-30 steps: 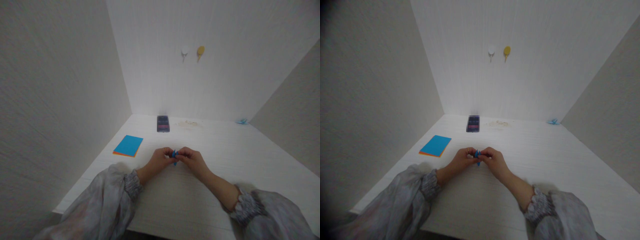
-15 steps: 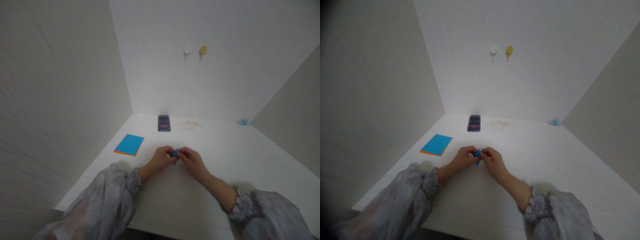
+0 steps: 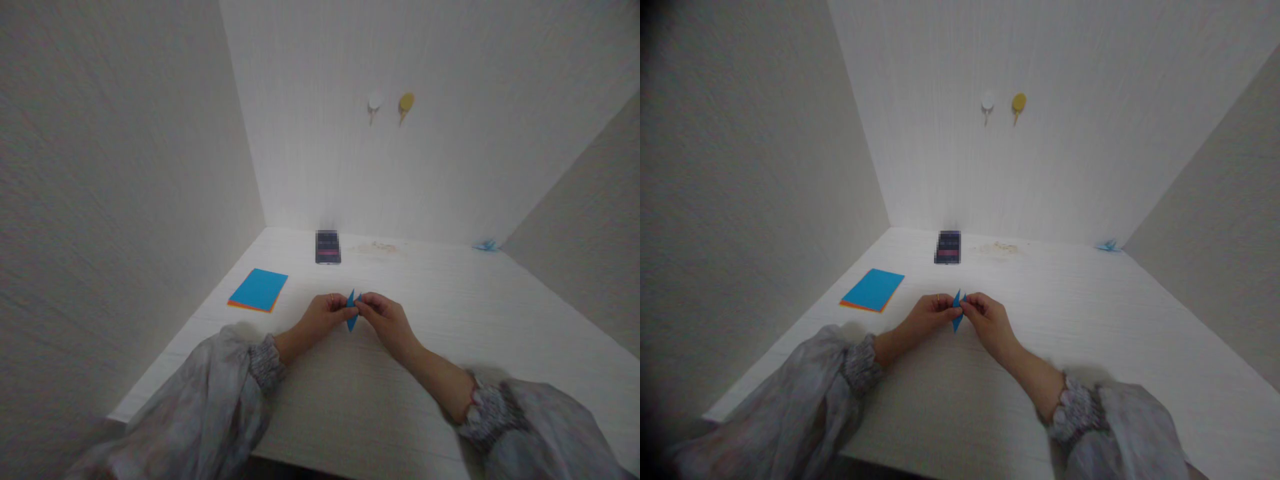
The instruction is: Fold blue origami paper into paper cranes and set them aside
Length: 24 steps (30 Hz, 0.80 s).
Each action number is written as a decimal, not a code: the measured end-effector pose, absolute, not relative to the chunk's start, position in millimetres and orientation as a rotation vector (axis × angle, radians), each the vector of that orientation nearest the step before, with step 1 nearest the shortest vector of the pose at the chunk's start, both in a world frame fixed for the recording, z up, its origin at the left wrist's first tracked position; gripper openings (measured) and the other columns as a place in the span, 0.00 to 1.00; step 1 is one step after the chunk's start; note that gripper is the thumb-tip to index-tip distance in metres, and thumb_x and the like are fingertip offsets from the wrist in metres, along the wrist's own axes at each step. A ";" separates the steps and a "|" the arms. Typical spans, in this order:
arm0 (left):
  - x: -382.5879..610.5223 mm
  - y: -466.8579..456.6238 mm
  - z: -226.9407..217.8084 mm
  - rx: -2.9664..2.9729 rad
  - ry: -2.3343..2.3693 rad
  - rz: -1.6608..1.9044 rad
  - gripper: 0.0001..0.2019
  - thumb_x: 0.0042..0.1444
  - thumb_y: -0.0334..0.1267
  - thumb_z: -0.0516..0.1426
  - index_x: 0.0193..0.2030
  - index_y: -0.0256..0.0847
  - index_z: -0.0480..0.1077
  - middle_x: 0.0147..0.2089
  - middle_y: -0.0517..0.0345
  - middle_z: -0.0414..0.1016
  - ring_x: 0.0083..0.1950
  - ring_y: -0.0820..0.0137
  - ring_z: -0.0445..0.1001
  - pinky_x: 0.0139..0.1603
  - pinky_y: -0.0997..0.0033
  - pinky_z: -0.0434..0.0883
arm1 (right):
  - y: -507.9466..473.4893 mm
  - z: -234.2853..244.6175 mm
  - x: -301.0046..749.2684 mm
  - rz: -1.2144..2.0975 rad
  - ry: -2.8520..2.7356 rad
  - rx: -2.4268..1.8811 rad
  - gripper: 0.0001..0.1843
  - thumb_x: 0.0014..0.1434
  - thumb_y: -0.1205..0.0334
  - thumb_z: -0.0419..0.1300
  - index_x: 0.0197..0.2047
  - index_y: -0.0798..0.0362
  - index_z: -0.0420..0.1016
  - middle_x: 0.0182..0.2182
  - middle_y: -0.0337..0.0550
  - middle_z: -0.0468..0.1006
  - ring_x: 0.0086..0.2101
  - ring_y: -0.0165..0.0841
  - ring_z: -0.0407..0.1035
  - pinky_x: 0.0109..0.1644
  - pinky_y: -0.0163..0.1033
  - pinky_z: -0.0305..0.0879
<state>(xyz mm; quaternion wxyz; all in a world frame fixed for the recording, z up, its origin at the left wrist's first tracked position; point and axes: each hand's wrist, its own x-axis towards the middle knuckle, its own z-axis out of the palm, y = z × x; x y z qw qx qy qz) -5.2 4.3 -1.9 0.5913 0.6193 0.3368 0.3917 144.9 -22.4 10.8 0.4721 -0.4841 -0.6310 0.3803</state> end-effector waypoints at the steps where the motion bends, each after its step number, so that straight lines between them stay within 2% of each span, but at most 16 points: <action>1: -5.4 4.1 -1.1 1.440 0.777 0.914 0.12 0.44 0.42 0.59 0.26 0.33 0.68 0.23 0.61 0.68 0.24 0.78 0.63 0.28 0.77 0.60 | -22.4 10.0 144.7 0.947 -1.524 -1.183 0.10 0.50 0.55 0.56 0.26 0.53 0.71 0.23 0.38 0.70 0.27 0.30 0.63 0.31 0.34 0.59; 13: -7.1 4.7 -0.1 1.268 0.732 0.876 0.13 0.35 0.39 0.64 0.22 0.33 0.67 0.22 0.62 0.70 0.24 0.77 0.65 0.30 0.75 0.61 | -24.3 7.3 144.3 1.066 -1.415 -1.154 0.09 0.47 0.56 0.60 0.24 0.53 0.72 0.22 0.37 0.71 0.26 0.29 0.64 0.31 0.34 0.59; 19: -7.9 4.5 1.9 1.248 0.738 0.816 0.12 0.35 0.37 0.64 0.21 0.33 0.66 0.20 0.64 0.67 0.21 0.79 0.62 0.26 0.78 0.58 | -25.3 7.6 143.8 1.148 -1.388 -1.076 0.06 0.46 0.60 0.61 0.23 0.53 0.72 0.21 0.36 0.70 0.25 0.28 0.62 0.30 0.33 0.58; 24: -7.4 3.9 0.7 1.232 0.717 0.845 0.11 0.36 0.36 0.64 0.22 0.33 0.67 0.21 0.62 0.68 0.23 0.79 0.63 0.27 0.78 0.59 | -25.4 7.6 143.1 1.179 -1.366 -1.062 0.07 0.46 0.59 0.61 0.23 0.54 0.72 0.22 0.36 0.71 0.25 0.28 0.63 0.31 0.34 0.58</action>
